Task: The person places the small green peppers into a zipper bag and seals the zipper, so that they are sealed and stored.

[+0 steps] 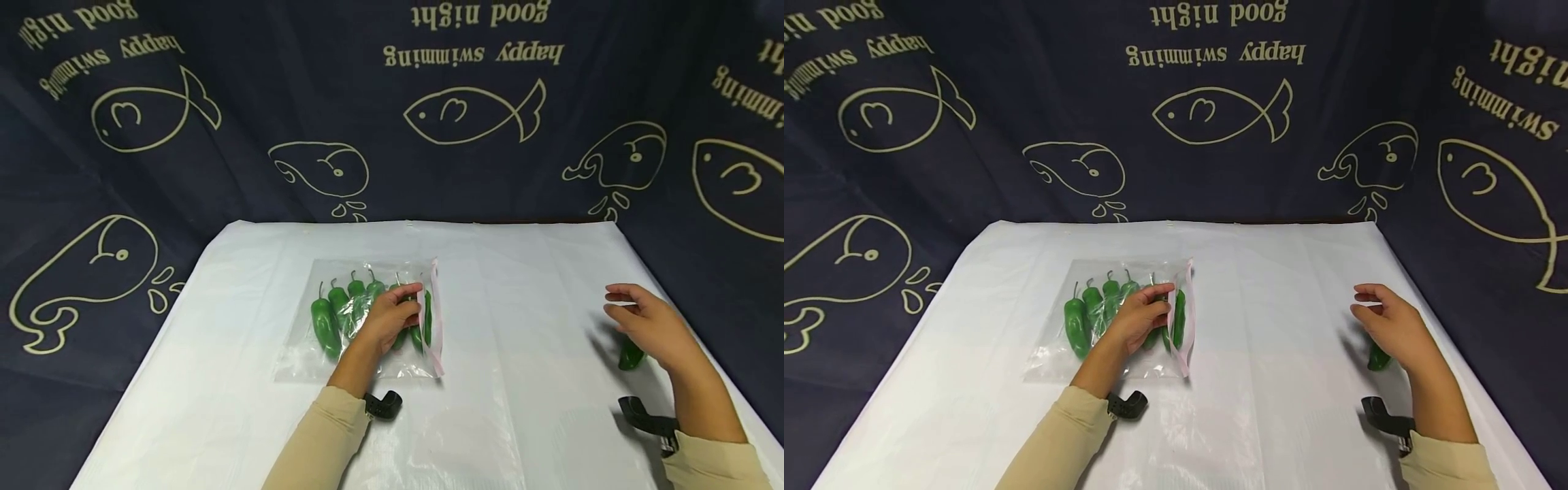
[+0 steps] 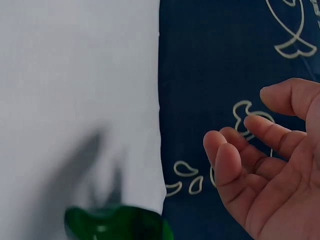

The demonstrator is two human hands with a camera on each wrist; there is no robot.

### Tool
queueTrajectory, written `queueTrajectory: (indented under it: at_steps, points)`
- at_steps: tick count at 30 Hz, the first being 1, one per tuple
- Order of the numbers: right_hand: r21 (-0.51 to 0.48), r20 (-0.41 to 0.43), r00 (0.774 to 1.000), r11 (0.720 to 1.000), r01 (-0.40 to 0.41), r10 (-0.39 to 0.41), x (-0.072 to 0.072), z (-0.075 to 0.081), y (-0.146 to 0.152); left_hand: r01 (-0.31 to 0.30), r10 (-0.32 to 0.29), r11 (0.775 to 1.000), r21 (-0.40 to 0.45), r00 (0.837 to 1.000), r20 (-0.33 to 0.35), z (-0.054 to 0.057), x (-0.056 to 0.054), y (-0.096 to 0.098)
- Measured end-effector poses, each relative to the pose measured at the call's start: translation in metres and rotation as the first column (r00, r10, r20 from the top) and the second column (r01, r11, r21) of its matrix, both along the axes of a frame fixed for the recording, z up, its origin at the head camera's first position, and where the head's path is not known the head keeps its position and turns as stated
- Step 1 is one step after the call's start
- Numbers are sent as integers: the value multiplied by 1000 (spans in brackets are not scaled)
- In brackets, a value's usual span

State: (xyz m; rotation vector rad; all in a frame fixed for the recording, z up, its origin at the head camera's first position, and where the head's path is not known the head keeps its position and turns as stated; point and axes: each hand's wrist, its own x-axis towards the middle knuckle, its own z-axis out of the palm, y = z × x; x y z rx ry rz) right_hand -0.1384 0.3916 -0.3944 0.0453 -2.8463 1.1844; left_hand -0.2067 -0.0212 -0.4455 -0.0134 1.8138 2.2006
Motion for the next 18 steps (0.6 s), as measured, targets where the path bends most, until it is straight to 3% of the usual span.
queueTrajectory:
  at_steps: [11, 18]
  points:
    - [0, -1, 998, 998, 57, -57, 7, -4, 27, 20, -21, 1000, 21, 1000, 5, 0, 0, -3]
    - [221, 35, 988, 965, 141, -152, 10, -2, 45, 24, -24, 1000, 15, 1000, 3, 0, 0, -2]
